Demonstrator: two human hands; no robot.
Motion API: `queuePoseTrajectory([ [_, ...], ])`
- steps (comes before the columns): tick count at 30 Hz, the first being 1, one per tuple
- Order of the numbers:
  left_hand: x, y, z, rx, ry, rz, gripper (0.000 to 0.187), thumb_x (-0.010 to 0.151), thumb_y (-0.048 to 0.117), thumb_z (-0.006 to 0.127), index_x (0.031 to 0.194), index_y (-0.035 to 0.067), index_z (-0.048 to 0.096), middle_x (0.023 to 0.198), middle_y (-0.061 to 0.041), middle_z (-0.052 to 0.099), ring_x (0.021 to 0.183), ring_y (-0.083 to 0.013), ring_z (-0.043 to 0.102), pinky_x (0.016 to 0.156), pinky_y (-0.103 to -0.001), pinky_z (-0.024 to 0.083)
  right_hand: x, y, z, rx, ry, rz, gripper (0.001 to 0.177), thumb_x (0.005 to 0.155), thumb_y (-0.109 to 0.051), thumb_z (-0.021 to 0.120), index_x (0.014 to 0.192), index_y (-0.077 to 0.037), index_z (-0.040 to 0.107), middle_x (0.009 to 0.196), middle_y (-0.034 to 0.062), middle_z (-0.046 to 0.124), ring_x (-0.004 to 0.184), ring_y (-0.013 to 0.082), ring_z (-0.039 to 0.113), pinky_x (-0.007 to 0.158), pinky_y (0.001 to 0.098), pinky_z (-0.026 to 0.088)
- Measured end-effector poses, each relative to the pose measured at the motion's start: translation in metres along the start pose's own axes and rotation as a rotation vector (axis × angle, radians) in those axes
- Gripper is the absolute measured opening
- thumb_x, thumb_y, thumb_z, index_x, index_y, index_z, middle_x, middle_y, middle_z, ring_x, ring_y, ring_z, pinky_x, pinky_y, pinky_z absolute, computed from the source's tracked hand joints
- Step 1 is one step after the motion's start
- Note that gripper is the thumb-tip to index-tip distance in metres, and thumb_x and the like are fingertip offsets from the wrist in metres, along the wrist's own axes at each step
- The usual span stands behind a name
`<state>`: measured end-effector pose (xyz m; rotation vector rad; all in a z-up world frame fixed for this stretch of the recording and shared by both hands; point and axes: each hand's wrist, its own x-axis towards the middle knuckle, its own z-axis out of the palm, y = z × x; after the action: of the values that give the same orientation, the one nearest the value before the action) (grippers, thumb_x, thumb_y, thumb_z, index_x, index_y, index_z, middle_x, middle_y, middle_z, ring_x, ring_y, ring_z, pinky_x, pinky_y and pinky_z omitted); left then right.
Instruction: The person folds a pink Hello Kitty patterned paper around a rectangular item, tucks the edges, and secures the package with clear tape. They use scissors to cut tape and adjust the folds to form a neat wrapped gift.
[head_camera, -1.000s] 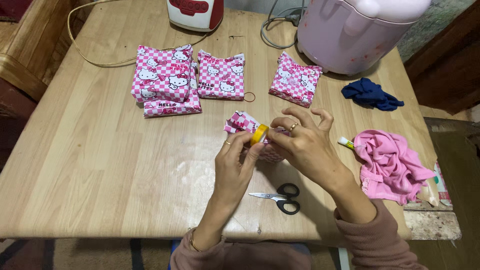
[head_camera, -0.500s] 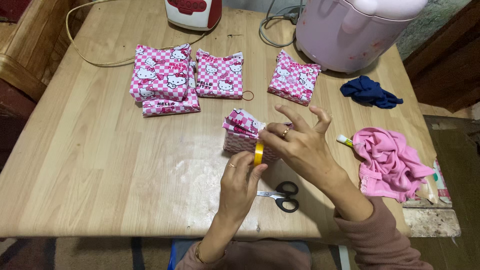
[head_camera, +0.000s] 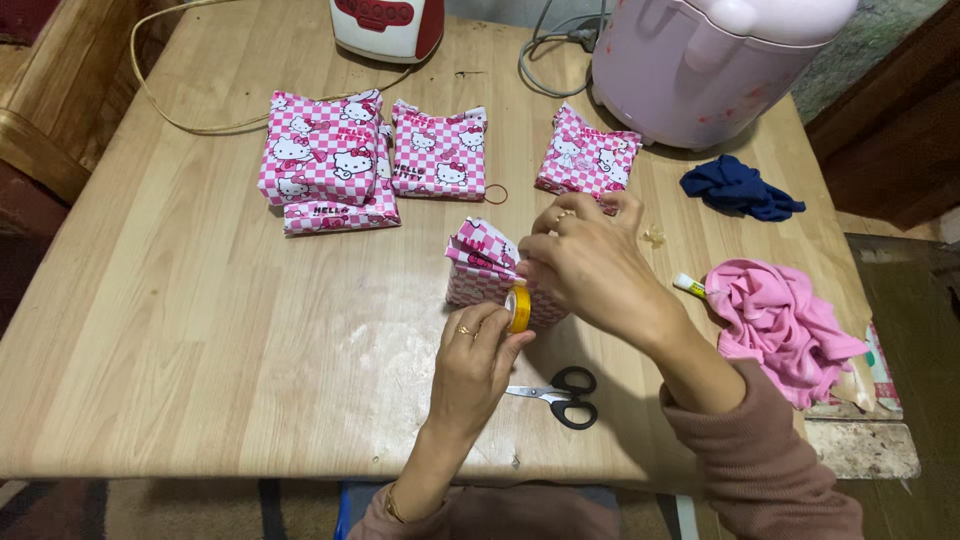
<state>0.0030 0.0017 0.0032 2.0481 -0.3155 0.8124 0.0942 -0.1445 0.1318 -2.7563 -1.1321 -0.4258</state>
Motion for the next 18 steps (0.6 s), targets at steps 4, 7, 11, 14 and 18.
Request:
queuePoseTrajectory([
  [4,0.000,0.001,0.001,0.008,-0.013,0.026,0.035,0.088,0.022,0.079,0.111,-0.001,0.066,0.113,-0.015,0.066,0.106,-0.0331,0.064,0.089,-0.043,0.054,0.015,0.018,0.007,0.121,-0.213,-0.008,0.024,0.085,-0.033,0.073,0.097,-0.014,0.081,0.100,0.0028,0.072,0.116,0.0259,0.053,0.093,0.0548,0.025],
  [7,0.001,0.001,0.002,0.007,-0.014,0.043,0.035,0.088,0.023,0.079,0.110,-0.002,0.066,0.114,-0.015,0.066,0.106,-0.0333,0.063,0.090,-0.044,0.053,0.023,0.029,0.013,0.153,-0.352,0.005,0.027,0.087,-0.034,0.071,0.100,-0.012,0.080,0.104,0.0035,0.073,0.116,0.0264,0.053,0.091,0.0529,0.027],
  [11,0.003,0.002,0.004,0.018,0.010,0.054,0.035,0.090,0.023,0.078,0.111,-0.002,0.066,0.117,-0.014,0.065,0.108,-0.0327,0.064,0.092,-0.044,0.053,0.033,0.046,0.013,0.246,-0.547,0.149,0.029,0.098,-0.036,0.061,0.109,-0.015,0.077,0.103,0.0040,0.076,0.105,0.0226,0.063,0.095,0.0489,0.032],
  [14,0.006,0.002,0.004,0.019,0.008,0.035,0.035,0.090,0.023,0.078,0.111,-0.002,0.067,0.117,-0.013,0.066,0.107,-0.0311,0.064,0.092,-0.043,0.054,0.032,0.049,0.008,0.383,-0.395,0.151,0.029,0.100,-0.035,0.060,0.114,-0.014,0.075,0.106,0.0040,0.073,0.100,0.0200,0.066,0.094,0.0434,0.042],
  [18,0.008,0.002,0.004,0.023,0.013,0.037,0.034,0.089,0.023,0.078,0.110,-0.001,0.068,0.117,-0.013,0.066,0.108,-0.0316,0.064,0.092,-0.043,0.053,0.025,0.035,-0.002,0.205,-0.316,0.117,0.025,0.093,-0.031,0.066,0.103,-0.013,0.080,0.103,0.0039,0.073,0.104,0.0240,0.061,0.093,0.0494,0.035],
])
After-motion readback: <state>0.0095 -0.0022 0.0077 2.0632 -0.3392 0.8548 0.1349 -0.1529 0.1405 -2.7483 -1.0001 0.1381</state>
